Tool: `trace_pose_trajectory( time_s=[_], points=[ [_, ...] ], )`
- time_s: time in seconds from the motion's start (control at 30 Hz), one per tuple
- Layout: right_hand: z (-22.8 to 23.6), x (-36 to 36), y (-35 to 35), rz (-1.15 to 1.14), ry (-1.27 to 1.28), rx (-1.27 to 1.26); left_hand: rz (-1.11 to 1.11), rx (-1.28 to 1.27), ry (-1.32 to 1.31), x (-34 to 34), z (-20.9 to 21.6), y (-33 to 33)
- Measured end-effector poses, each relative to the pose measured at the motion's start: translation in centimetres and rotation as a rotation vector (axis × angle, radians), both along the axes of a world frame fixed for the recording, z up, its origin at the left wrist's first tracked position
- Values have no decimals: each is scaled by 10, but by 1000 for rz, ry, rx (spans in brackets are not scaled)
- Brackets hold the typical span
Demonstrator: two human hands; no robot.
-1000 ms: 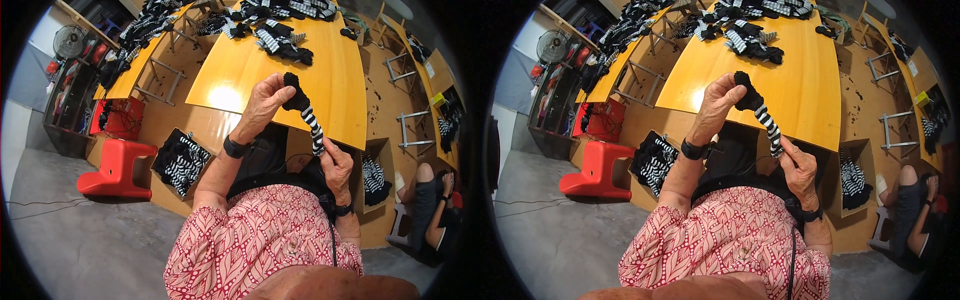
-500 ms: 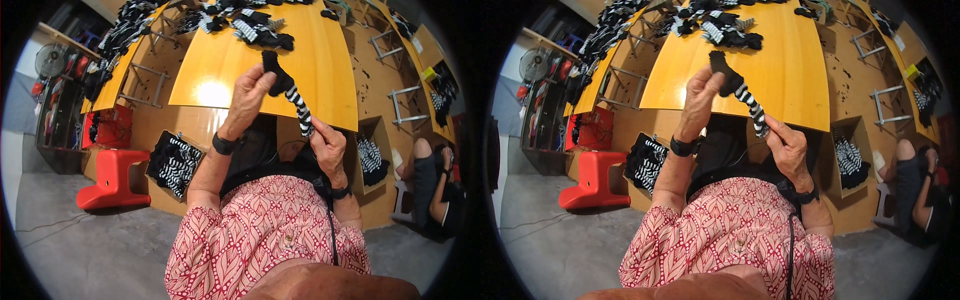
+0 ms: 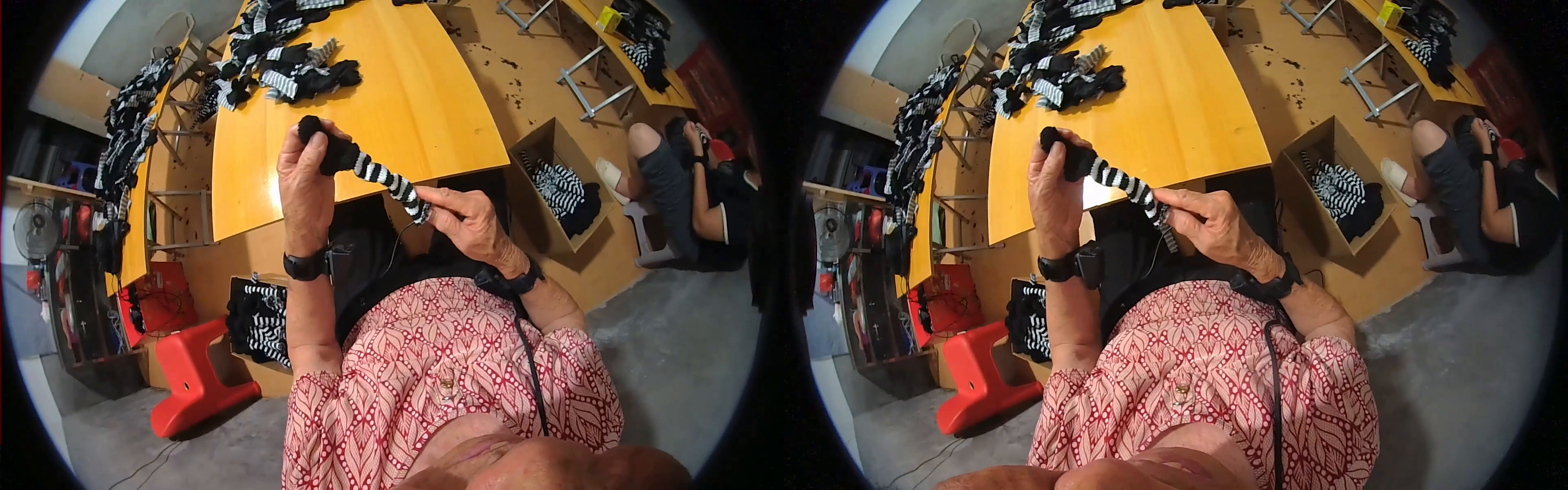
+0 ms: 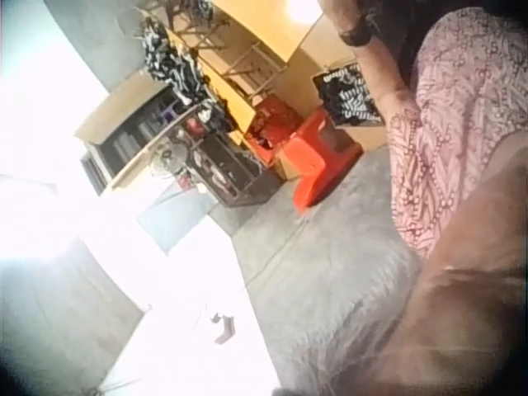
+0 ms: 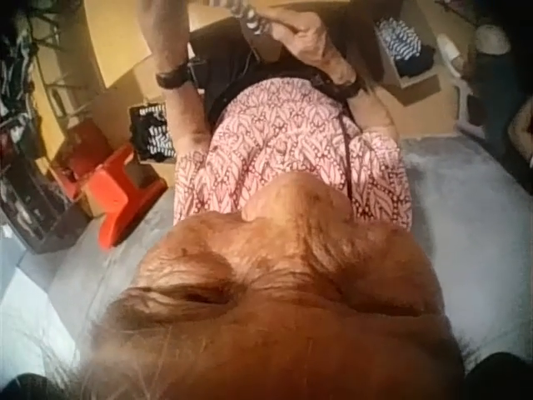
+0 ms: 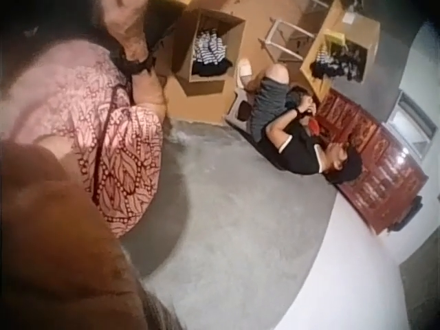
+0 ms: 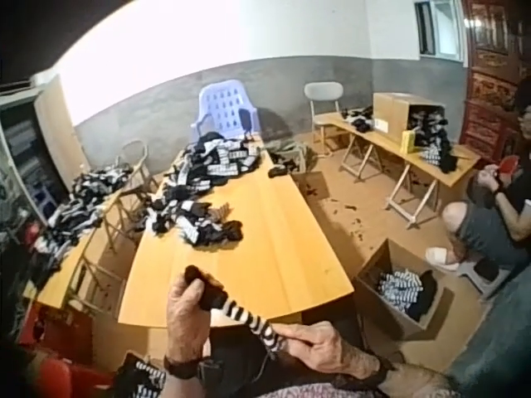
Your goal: The person is turning striped socks right-side out using a long wooden stick at a workshop table.
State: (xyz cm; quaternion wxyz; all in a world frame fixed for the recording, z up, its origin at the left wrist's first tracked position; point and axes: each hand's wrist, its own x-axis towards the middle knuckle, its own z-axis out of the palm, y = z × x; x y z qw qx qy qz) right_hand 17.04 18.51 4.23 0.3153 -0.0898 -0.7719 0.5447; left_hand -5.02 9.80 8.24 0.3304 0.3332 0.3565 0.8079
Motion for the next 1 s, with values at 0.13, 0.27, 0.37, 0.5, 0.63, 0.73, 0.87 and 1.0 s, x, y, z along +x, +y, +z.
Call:
trace_pose_trajectory(
  time_s=[0.13, 0.27, 0.37, 0.5, 0.63, 0.73, 0.87, 1.0],
  points=[
    [1, 5, 2, -134, 60, 151, 58, -51, 139, -2, 5, 17],
    [3, -8, -1, -223, 132, 377, 273, -78, 435, -10, 0, 2],
    [3, 0, 4, -294, 72, 572, 143, -148, 178, 6, 12, 2],
    [1, -1, 3, -339, 81, 753, 174, -181, 160, 1, 6, 10],
    [1, -5, 1, -317, 98, 809, 215, -218, 171, -12, -4, 3],
    [-5, 4, 1, -394, 43, 644, 201, -91, 122, -1, -12, 20],
    [-12, -14, 3, -380, 137, 515, 221, -148, 141, 0, -20, 11],
    [-12, -16, 5, -366, 166, 546, 75, -238, 8, -3, -16, 9]
  ],
)
